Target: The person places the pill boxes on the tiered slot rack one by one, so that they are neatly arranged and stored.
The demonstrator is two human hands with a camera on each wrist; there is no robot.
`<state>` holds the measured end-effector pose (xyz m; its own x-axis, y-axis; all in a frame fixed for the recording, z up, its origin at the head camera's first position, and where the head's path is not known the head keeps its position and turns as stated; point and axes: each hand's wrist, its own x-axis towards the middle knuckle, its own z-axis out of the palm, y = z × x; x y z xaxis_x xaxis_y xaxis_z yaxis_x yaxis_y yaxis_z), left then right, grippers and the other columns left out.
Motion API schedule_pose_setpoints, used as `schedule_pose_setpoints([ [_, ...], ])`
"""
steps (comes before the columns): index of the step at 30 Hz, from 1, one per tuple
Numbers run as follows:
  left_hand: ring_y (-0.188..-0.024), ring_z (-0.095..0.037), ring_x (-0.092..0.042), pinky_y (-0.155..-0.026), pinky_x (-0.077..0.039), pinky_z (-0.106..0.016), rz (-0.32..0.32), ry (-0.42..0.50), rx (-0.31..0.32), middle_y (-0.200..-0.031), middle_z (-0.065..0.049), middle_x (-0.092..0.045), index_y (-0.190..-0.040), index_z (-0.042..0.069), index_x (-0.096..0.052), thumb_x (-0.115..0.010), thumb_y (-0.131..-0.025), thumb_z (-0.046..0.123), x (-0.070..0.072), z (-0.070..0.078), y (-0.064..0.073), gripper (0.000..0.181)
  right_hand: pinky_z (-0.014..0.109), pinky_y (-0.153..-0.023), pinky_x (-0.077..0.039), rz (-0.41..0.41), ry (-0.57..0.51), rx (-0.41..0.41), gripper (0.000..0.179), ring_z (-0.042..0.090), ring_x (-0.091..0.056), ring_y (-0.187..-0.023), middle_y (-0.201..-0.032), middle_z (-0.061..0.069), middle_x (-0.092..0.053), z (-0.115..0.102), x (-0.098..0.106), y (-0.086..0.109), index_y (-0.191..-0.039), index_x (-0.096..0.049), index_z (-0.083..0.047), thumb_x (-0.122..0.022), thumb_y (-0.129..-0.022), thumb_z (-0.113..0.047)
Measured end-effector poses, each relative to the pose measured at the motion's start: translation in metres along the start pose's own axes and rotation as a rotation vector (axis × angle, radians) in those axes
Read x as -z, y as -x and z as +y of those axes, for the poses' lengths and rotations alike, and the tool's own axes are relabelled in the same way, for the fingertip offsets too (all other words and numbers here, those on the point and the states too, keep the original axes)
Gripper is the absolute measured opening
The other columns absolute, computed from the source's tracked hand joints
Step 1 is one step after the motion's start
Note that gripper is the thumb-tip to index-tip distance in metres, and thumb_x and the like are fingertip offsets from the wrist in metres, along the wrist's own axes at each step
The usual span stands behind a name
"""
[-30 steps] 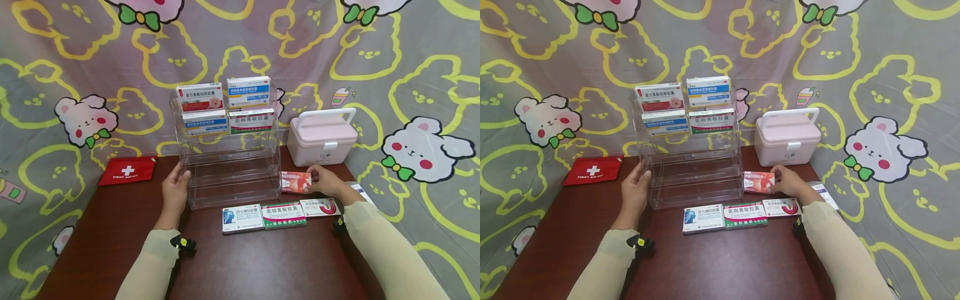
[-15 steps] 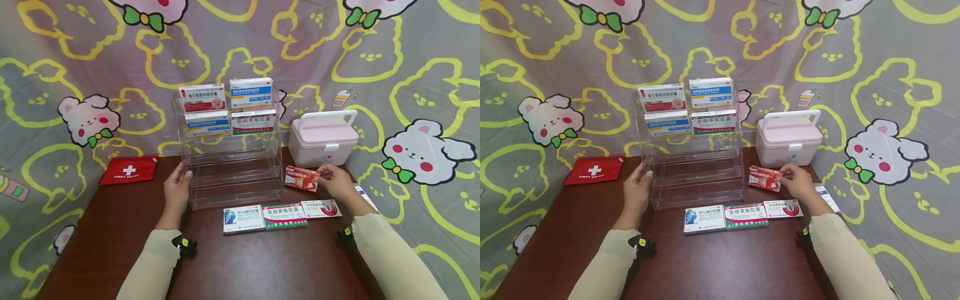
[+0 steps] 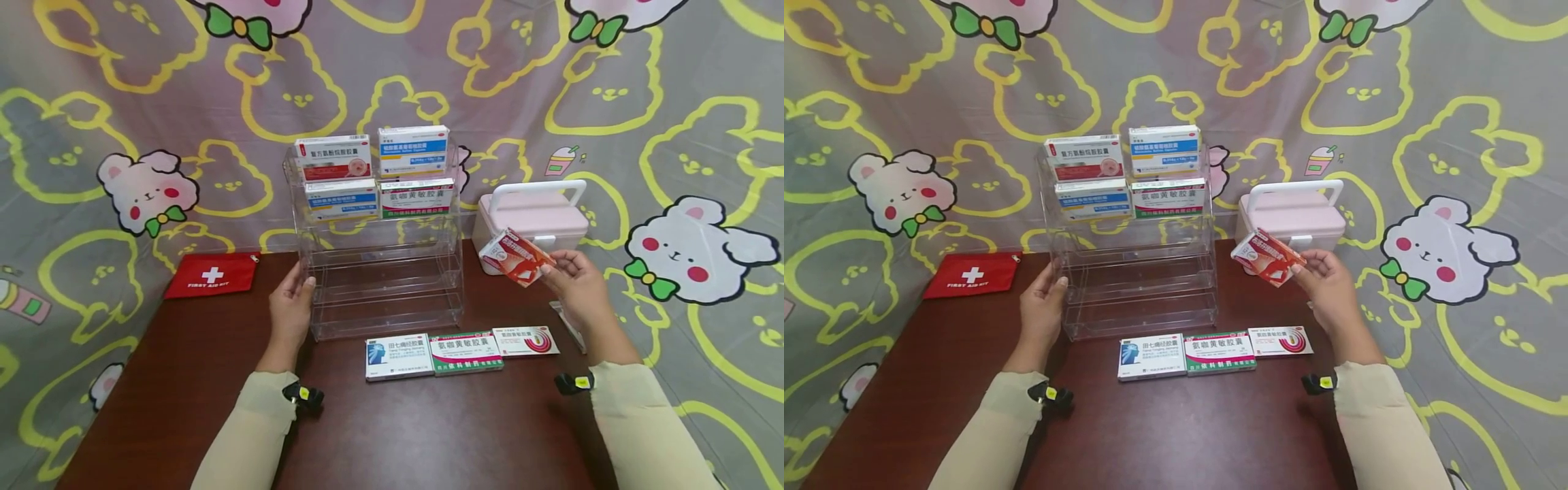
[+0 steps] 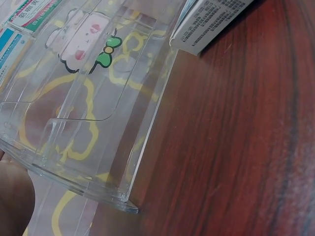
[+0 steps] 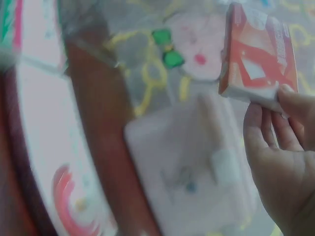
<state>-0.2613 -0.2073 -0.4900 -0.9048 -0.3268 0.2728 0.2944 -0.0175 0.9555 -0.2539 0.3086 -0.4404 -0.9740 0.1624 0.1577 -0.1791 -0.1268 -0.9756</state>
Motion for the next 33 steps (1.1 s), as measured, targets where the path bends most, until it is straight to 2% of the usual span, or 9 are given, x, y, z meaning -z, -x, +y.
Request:
schedule_pose_setpoints([
  [4, -0.152, -0.03, -0.051, -0.111, -0.049, -0.013, -0.005, 0.009, -0.007, -0.162, -0.018, -0.056, -0.158, -0.001, -0.054, -0.065, -0.106, -0.001, 0.0, 0.0, 0.0, 0.053, 0.019, -0.088, -0.064, -0.062, -0.048, 0.062, 0.025, 0.007, -0.07, -0.101, -0.113, -0.004, -0.072, -0.017, -0.026, 0.003, -0.121, -0.062, -0.01, -0.071, -0.102, 0.004],
  [7, -0.152, -0.029, -0.051, -0.112, -0.048, -0.014, -0.005, 0.012, -0.012, -0.162, -0.018, -0.056, -0.158, 0.0, -0.055, -0.064, -0.107, -0.001, 0.001, -0.001, -0.001, 0.052, 0.018, -0.089, -0.063, -0.103, -0.011, 0.104, 0.025, 0.008, -0.071, -0.105, -0.113, -0.004, -0.074, -0.028, -0.049, 0.002, -0.119, -0.065, -0.009, -0.075, -0.1, 0.002],
  [11, -0.152, -0.029, -0.051, -0.111, -0.049, -0.013, -0.005, 0.017, -0.02, -0.162, -0.018, -0.056, -0.157, -0.001, -0.055, -0.065, -0.106, -0.001, 0.001, -0.001, 0.0, 0.052, 0.015, -0.088, -0.061, -0.15, 0.131, 0.145, 0.026, 0.007, -0.071, -0.107, -0.113, -0.008, -0.075, -0.038, -0.078, -0.002, -0.121, -0.068, -0.009, -0.079, -0.099, -0.003],
  [14, -0.151, -0.03, -0.051, -0.11, -0.049, -0.012, -0.003, 0.019, -0.027, -0.161, -0.02, -0.056, -0.157, -0.002, -0.055, -0.066, -0.106, -0.001, 0.0, -0.002, 0.0, 0.052, 0.015, -0.09, -0.06, -0.176, 0.219, 0.171, 0.03, 0.008, -0.071, -0.109, -0.116, -0.008, -0.076, -0.043, -0.099, -0.007, -0.127, -0.068, -0.002, -0.079, -0.1, -0.006],
  [17, -0.151, -0.032, -0.051, -0.109, -0.049, -0.012, -0.002, 0.025, -0.035, -0.161, -0.023, -0.055, -0.157, -0.004, -0.054, -0.066, -0.105, -0.002, 0.0, -0.002, 0.0, 0.053, 0.015, -0.094, -0.059, -0.183, 0.292, 0.22, 0.033, 0.006, -0.071, -0.111, -0.121, 0.0, -0.077, -0.044, -0.121, -0.013, -0.13, -0.069, 0.002, -0.08, -0.1, -0.007],
  [21, -0.151, -0.033, -0.052, -0.108, -0.05, -0.012, -0.003, 0.041, -0.04, -0.16, -0.024, -0.055, -0.156, -0.005, -0.055, -0.065, -0.105, -0.003, -0.001, 0.0, 0.001, 0.052, 0.015, -0.095, -0.058, -0.168, 0.373, 0.303, 0.031, 0.007, -0.073, -0.108, -0.124, 0.016, -0.079, -0.045, -0.153, -0.018, -0.128, -0.073, 0.002, -0.081, -0.098, -0.006],
  [24, -0.15, -0.032, -0.053, -0.108, -0.05, -0.012, -0.004, 0.038, -0.04, -0.16, -0.024, -0.056, -0.156, -0.005, -0.055, -0.065, -0.105, -0.004, -0.001, 0.001, 0.001, 0.052, 0.022, -0.093, -0.062, -0.159, 0.422, 0.366, 0.029, 0.016, -0.077, -0.107, -0.122, 0.02, -0.08, -0.046, -0.177, -0.019, -0.125, -0.075, 0.0, -0.081, -0.098, -0.004],
  [28, -0.149, -0.032, -0.053, -0.108, -0.05, -0.012, -0.004, 0.034, -0.039, -0.159, -0.023, -0.056, -0.156, -0.005, -0.054, -0.065, -0.105, -0.004, 0.0, 0.001, 0.001, 0.052, 0.037, -0.094, -0.066, -0.167, 0.534, 0.465, 0.028, 0.028, -0.079, -0.109, -0.119, 0.017, -0.081, -0.046, -0.204, -0.02, -0.125, -0.077, -0.002, -0.082, -0.097, -0.004],
  [33, -0.151, -0.033, -0.05, -0.109, -0.049, -0.012, -0.006, 0.03, -0.039, -0.161, -0.023, -0.054, -0.157, -0.006, -0.053, -0.065, -0.105, -0.004, -0.001, 0.0, 0.0, 0.053, 0.045, -0.098, -0.065, -0.195, 0.648, 0.531, 0.028, 0.033, -0.078, -0.114, -0.12, 0.017, -0.08, -0.039, -0.227, -0.026, -0.126, -0.077, -0.002, -0.081, -0.098, -0.006],
])
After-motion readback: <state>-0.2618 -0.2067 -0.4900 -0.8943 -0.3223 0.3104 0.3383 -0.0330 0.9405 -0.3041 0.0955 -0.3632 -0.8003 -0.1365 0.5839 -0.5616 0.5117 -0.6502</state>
